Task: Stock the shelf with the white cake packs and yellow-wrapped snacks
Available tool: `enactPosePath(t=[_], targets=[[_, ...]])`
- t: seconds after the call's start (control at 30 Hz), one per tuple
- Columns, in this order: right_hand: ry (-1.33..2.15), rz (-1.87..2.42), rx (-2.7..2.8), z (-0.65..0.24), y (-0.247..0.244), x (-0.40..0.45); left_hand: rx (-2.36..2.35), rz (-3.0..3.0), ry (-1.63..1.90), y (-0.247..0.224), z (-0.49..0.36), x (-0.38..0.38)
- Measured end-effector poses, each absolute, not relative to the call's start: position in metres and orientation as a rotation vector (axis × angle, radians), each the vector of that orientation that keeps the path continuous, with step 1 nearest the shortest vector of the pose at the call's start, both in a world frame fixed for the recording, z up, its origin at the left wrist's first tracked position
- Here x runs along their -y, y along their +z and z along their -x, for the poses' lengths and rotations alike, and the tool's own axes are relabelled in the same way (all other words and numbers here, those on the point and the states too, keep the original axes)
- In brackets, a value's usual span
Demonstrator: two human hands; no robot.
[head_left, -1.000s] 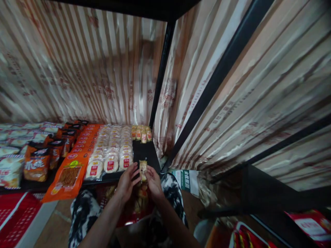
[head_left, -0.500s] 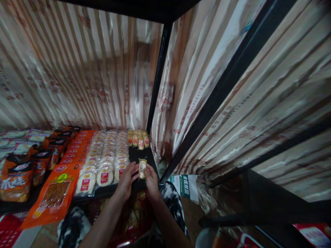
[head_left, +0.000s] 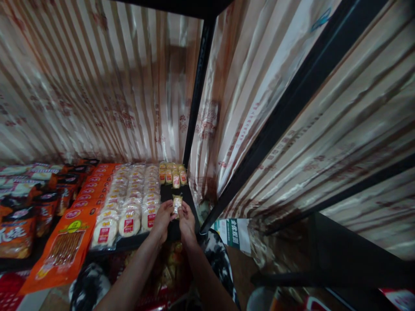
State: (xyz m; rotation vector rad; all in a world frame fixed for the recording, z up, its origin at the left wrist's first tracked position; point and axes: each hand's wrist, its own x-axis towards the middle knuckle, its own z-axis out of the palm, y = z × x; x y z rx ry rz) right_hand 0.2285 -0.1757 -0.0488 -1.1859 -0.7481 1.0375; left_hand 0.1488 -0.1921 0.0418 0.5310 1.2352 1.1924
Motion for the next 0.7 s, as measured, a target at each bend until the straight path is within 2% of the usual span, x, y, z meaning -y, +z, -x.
enactPosePath(t=[0.47, 0.7], targets=[[1.095, 1.173, 0.819, -0.234, -0.037, 0.183, -1.276, -0.693, 1.151, 0.039, -0.149, 0.192], [0.951, 1.184, 0.965, -0.231, -0.027, 0.189, -1.286, -0.825, 1.076, 0.048, -0.138, 0.199]])
